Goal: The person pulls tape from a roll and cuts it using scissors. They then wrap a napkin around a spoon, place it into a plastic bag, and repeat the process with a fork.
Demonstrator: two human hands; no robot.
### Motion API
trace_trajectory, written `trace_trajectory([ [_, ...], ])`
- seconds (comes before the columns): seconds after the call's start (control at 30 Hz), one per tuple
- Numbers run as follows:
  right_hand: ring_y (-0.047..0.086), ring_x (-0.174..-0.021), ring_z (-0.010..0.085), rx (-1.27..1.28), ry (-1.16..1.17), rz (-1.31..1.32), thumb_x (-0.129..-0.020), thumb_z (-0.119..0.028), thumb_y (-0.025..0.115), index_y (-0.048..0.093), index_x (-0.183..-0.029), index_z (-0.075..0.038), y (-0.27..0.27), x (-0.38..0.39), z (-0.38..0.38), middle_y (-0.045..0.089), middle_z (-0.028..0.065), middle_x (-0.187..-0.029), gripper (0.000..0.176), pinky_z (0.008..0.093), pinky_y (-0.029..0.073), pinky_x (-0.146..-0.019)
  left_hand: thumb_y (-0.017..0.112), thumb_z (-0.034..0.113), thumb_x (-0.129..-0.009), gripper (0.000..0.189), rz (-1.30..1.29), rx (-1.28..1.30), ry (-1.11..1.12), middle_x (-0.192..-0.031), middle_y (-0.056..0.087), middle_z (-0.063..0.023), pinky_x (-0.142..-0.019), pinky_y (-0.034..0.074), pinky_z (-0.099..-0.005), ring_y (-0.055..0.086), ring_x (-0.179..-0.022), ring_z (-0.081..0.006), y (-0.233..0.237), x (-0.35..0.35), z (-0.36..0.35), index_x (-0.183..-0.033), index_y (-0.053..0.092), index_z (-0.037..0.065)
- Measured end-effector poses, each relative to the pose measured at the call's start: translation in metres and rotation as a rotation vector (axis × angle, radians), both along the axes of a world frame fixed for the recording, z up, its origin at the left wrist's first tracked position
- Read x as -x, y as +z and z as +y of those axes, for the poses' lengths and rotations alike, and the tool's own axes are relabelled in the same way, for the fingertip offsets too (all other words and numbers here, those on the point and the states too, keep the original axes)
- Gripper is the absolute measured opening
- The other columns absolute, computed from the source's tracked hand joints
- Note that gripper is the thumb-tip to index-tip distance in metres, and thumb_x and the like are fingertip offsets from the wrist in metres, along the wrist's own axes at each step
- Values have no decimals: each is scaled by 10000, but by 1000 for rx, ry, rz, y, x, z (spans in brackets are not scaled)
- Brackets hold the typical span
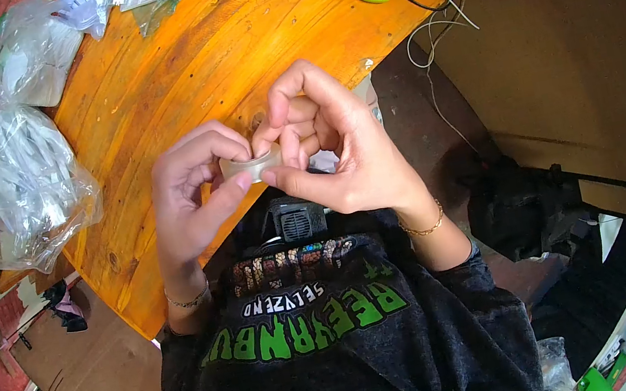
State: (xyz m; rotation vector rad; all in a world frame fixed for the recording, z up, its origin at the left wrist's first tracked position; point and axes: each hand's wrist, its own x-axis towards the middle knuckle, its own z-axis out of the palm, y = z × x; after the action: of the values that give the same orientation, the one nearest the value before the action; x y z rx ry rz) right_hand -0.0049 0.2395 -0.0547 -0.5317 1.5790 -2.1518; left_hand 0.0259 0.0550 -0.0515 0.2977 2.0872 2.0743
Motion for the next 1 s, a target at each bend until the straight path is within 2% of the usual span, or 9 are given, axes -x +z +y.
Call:
trace_trajectory([
  [0.27,452,-610,-13,7,30,5,-684,127,620,377,-970,-61,-3,3,0,592,88,-891,419,127,403,-570,601,5,-669,110,-116,-72,-30,-777,530,-1,-491,323,-171,453,-621,-33,3,1,-5,-778,599,-6],
  [0.37,453,-602,-5,40,43,6,-685,133,619,371,-965,-58,-5,6,0,598,106,-892,420,137,417,-568,490,-22,-679,151,-121,-107,-3,-802,531,-91,-466,354,-167,466,-599,-70,8,0,-2,-788,578,-76],
  [0.47,466,-589,9,67,46,2,-697,136,613,367,-963,-53,-5,9,-1,602,125,-891,409,141,424,-541,495,1,-710,160,-86,-133,-4,-809,537,-104,-404,360,-164,467,-550,-70,1,0,-3,-808,583,-90],
  [0.67,489,-580,27,160,94,-107,-717,142,591,364,-963,-47,-8,10,1,603,154,-896,384,140,414,-486,541,6,-740,121,-129,-150,-17,-790,530,-93,-401,372,-163,469,-534,-60,7,-2,-3,-807,583,-85],
  [0.77,485,-579,26,147,96,-115,-722,136,591,364,-964,-49,-9,9,2,600,151,-904,379,139,411,-492,550,-26,-718,111,-124,-49,-26,-781,528,-84,-409,361,-162,471,-533,-52,9,-2,-3,-809,585,-79],
  [1.0,460,-600,12,103,117,-92,-723,136,582,355,-971,-59,-10,8,2,592,120,-917,389,128,397,-547,553,-43,-701,110,-229,-113,-22,-763,528,-81,-419,388,-167,469,-530,-55,10,1,-2,-794,591,-87],
])
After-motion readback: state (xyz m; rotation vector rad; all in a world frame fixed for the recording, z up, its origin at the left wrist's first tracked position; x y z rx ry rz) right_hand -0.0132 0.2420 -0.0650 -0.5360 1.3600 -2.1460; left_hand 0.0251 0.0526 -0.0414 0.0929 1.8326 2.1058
